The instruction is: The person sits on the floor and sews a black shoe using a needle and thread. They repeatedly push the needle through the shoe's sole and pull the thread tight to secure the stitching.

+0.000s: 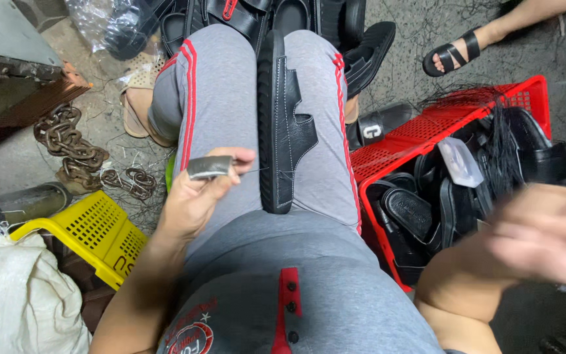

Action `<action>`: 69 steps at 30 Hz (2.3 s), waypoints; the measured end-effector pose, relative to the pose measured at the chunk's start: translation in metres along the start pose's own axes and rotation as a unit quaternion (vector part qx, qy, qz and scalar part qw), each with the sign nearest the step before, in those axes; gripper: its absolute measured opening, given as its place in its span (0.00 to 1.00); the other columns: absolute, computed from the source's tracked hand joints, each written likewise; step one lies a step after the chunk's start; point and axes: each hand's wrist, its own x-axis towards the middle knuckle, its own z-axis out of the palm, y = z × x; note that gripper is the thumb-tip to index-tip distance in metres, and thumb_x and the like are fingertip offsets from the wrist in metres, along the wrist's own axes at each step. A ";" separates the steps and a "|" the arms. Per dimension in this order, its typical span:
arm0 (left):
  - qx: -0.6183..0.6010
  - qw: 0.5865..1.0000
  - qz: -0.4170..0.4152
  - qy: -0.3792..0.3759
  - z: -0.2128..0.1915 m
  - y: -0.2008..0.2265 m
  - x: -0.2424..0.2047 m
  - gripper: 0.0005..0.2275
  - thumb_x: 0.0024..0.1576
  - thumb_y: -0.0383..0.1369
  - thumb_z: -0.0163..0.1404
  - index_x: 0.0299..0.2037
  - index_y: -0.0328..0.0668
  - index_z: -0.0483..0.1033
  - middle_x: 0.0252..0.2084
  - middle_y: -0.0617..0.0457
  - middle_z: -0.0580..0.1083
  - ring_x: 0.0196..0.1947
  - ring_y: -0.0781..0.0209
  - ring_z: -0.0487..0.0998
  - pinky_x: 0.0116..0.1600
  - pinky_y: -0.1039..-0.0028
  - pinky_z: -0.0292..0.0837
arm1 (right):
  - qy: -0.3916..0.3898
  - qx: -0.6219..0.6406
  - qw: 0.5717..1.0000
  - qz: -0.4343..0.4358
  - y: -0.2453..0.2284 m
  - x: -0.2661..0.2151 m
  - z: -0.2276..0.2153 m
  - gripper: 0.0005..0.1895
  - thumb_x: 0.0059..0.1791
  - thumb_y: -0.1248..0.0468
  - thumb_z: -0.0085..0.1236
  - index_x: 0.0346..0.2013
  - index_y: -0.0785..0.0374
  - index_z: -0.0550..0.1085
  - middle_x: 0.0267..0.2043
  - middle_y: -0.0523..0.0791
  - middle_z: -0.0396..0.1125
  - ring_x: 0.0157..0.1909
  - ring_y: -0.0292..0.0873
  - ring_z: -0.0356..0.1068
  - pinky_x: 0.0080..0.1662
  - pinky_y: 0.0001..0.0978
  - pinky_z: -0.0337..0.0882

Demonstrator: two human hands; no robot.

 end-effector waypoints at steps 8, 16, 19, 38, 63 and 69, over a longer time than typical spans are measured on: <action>-0.223 0.974 -0.002 0.028 0.021 -0.002 0.042 0.15 0.58 0.37 0.48 0.23 0.34 0.68 0.21 0.48 0.65 0.24 0.57 0.68 0.40 0.65 0.72 | -0.251 0.000 0.963 -0.094 -0.096 0.032 0.173 0.12 0.49 0.66 0.50 0.48 0.63 0.68 0.53 0.47 0.67 0.46 0.40 0.72 0.29 0.26 0.69; -0.105 0.985 0.063 0.118 0.025 0.032 0.132 0.09 0.54 0.35 0.55 0.30 0.38 0.72 0.19 0.59 0.62 0.15 0.72 0.58 0.22 0.82 0.53 | -0.426 0.250 0.840 0.225 -0.088 0.043 0.181 0.04 0.45 0.66 0.58 0.26 0.56 0.73 0.15 0.35 0.51 0.18 0.29 0.46 0.22 0.23 0.50; -0.120 0.986 0.050 0.103 0.027 0.021 0.174 0.07 0.54 0.29 0.55 0.35 0.33 0.73 0.26 0.52 0.72 0.15 0.73 0.60 0.19 0.84 0.49 | -0.393 0.329 0.808 0.291 -0.078 0.043 0.192 0.04 0.45 0.66 0.60 0.25 0.58 0.74 0.20 0.34 0.59 0.24 0.28 0.51 0.27 0.20 0.54; 0.641 0.751 0.160 0.002 -0.038 0.040 0.090 0.23 0.63 0.29 0.58 0.63 0.13 0.71 0.71 0.28 0.44 0.72 0.35 0.39 0.74 0.44 0.28 | -0.421 -0.013 0.907 0.015 -0.070 0.023 0.179 0.25 0.53 0.55 0.41 0.66 0.44 0.57 0.29 0.43 0.63 0.26 0.47 0.66 0.21 0.39 0.65; 0.635 0.737 0.192 -0.129 -0.006 -0.002 0.067 0.51 0.39 0.66 0.53 0.65 0.31 0.57 0.68 0.37 0.57 0.69 0.42 0.57 0.68 0.40 0.41 | -0.475 -0.166 0.860 -0.088 -0.082 0.058 0.164 0.29 0.50 0.52 0.44 0.67 0.40 0.56 0.31 0.45 0.61 0.13 0.52 0.62 0.13 0.44 0.63; 0.614 0.752 0.210 -0.115 -0.009 -0.006 0.070 0.51 0.39 0.67 0.53 0.63 0.28 0.60 0.66 0.35 0.60 0.67 0.43 0.61 0.68 0.40 0.43 | -0.397 -0.105 0.905 -0.108 -0.066 0.035 0.182 0.28 0.50 0.59 0.51 0.65 0.46 0.59 0.36 0.42 0.61 0.17 0.48 0.62 0.15 0.41 0.66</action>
